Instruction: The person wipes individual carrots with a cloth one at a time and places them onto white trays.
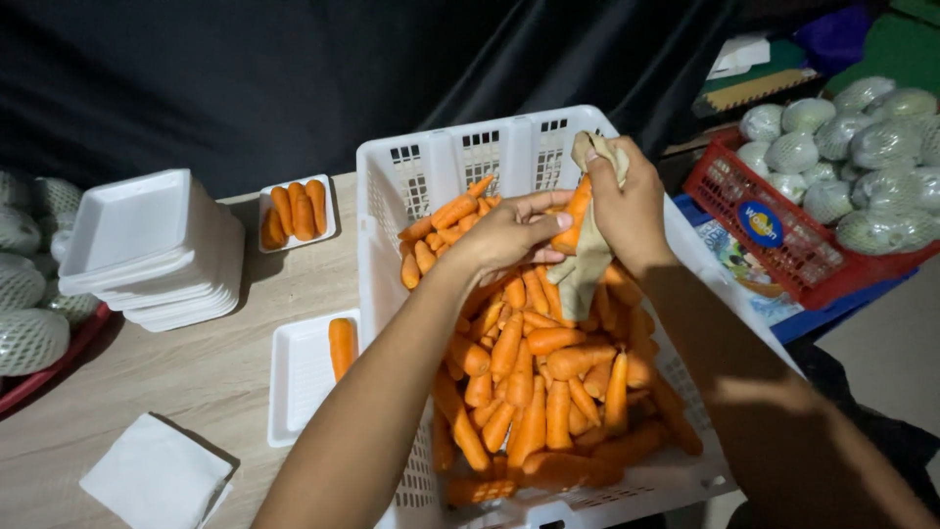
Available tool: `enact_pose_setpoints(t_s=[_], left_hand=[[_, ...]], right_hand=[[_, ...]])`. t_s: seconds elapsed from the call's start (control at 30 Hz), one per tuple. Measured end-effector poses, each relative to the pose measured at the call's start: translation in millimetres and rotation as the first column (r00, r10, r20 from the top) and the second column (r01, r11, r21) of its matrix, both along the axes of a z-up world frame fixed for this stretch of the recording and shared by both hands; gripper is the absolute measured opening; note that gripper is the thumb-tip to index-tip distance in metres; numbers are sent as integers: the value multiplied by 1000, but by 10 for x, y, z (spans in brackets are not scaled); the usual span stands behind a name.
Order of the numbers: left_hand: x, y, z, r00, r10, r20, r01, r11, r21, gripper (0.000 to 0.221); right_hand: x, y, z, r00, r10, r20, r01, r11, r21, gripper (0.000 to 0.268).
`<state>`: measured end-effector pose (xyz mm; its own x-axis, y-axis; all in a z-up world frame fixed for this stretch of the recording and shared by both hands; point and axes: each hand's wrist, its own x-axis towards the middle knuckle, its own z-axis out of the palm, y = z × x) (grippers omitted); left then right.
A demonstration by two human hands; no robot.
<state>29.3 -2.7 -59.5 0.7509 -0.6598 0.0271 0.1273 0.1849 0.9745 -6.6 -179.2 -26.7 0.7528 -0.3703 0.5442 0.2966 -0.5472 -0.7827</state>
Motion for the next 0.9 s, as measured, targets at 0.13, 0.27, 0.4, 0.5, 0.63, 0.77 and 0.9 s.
enact_pose_setpoints(t_s=[0.13,0.27,0.4,0.5,0.63,0.77,0.9], left_hand=[[-290,131,338,998,-43,47,41,998,41,54],[-326,69,299,995,-101,3,101,994,-33,55],[-264,54,323,993,3,-115,-20,989,-144,44],[28,67,205,972,126,-200,-173,956,-236,50],[17,117,273,971,189,-150,-217,955,-204,49],[27,25,159,964,248,-90,-260,953,-154,45],[-52,28,187,972,235,-4,-235,969,-78,43]], right_hand=[[34,-34,88,1000,-10,-2,10,982,190,25],[91,-93,94,997,9,-80,35,841,540,34],[65,61,175,997,75,-19,-53,838,543,29],[102,177,24,990,141,-10,-130,931,342,34],[-342,495,227,975,221,-15,-221,961,-167,62],[-303,436,64,977,213,7,-204,944,-260,71],[-327,442,130,969,249,8,-244,956,-165,65]])
